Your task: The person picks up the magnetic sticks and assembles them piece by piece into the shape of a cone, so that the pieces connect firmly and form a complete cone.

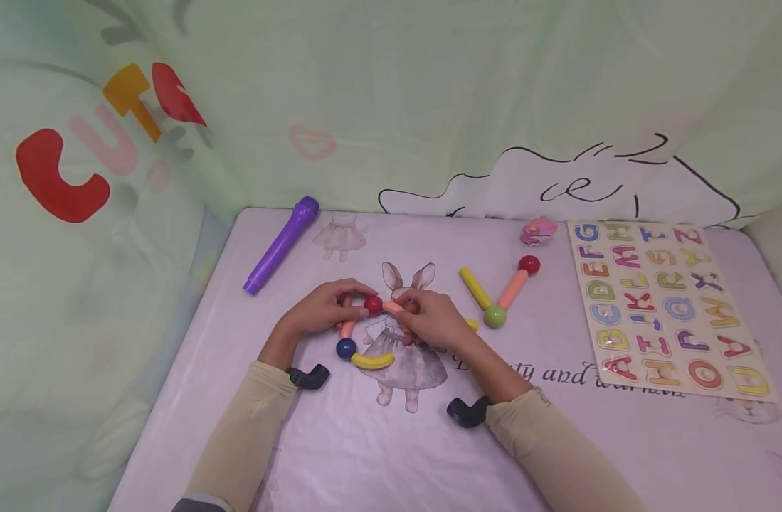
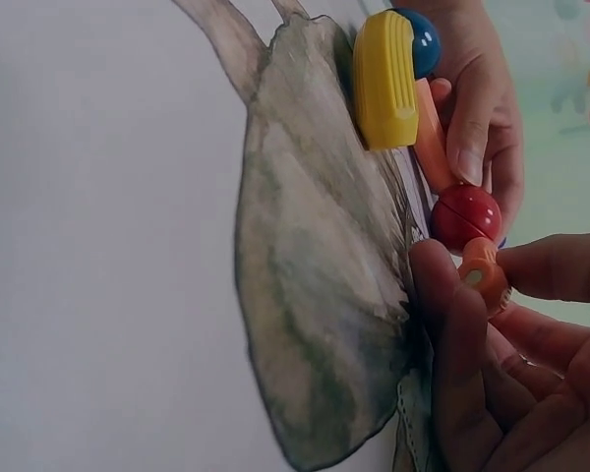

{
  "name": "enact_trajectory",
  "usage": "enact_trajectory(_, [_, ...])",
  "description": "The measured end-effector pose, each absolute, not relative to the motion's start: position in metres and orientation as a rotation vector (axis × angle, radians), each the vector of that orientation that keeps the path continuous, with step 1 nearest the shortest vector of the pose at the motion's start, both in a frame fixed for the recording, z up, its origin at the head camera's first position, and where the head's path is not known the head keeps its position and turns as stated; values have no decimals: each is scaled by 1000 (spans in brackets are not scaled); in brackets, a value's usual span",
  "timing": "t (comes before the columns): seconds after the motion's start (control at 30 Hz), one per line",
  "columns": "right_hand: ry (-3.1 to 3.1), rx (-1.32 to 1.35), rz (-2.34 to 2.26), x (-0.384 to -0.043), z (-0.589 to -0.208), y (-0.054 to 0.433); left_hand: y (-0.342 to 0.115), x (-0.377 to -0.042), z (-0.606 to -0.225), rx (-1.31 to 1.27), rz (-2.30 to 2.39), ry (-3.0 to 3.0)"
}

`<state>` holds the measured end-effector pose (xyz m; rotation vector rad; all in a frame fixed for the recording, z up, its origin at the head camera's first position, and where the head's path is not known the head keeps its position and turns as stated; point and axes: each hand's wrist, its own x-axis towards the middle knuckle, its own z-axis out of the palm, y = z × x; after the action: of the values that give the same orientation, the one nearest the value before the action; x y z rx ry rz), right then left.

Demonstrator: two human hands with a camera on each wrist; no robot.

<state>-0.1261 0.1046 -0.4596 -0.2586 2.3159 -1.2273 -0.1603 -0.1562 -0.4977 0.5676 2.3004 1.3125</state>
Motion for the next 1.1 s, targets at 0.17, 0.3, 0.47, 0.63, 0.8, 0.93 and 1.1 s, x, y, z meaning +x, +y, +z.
enact_trajectory(0.17, [2349,-239,-1212,-125,-460,104,-156,-160,-499,560,1324,2296])
enact_trajectory(0.3, [2373,-223,-1202,-124,-459,104,-156,-160,-499,556,1328,2297])
enact_trajectory(0.47, [2446,-255,-1174,-123,-458,101,-157,-159,-499,549,1326,2296])
enact_trajectory(0.63, [2475,-282,-1154,-124,-460,100,-157,-160,-498,552,1335,2276])
enact_trajectory(0.8, [2539,-339,-1088,-125,-461,102,-156,-160,-497,570,1346,2264])
enact_trajectory(0.93, [2600,-371,-1064,-125,-460,102,-156,-160,-497,595,1337,2276])
enact_trajectory(1.1, [2609,-366,-1083,-125,-459,99,-157,-160,-498,622,1334,2295])
